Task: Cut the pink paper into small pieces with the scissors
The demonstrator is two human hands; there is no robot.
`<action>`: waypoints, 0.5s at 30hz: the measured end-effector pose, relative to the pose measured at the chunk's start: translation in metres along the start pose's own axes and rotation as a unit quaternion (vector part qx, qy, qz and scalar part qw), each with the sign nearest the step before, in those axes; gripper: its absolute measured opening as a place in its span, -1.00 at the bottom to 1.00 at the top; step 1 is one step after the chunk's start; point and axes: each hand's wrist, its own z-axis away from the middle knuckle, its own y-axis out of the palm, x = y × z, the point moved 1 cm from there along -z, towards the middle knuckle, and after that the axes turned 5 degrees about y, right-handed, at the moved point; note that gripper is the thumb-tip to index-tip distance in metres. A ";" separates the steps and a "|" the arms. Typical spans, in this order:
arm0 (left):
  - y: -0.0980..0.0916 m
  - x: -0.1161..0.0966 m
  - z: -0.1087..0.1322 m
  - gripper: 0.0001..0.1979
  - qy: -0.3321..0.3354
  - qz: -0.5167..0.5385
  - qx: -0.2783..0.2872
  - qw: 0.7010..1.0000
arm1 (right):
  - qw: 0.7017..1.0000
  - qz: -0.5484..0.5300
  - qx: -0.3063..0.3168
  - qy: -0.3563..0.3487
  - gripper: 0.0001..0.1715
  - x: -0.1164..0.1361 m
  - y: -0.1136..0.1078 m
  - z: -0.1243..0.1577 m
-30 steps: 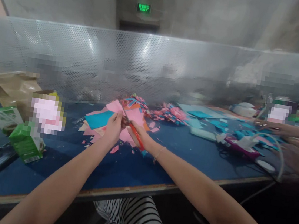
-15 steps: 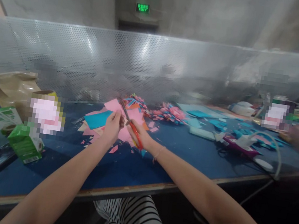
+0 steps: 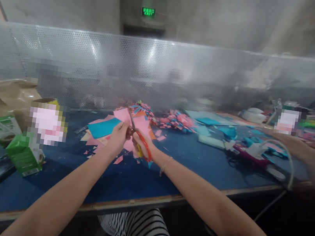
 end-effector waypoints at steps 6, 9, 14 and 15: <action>-0.001 0.003 -0.001 -0.66 0.009 -0.010 0.008 1.000 | 0.999 -0.049 0.007 -0.015 -0.64 0.008 0.006 0.002; -0.001 0.002 -0.001 -0.66 0.008 -0.012 0.010 1.000 | 0.998 -0.046 0.002 -0.030 -0.63 0.008 0.007 0.002; 0.000 0.002 -0.001 -0.65 0.006 -0.013 0.010 1.000 | 1.000 -0.021 -0.004 -0.020 -0.63 0.001 0.005 -0.001; 0.001 0.001 -0.001 -0.65 0.008 -0.014 0.009 1.000 | 1.000 -0.010 -0.006 -0.011 -0.64 0.000 0.005 -0.001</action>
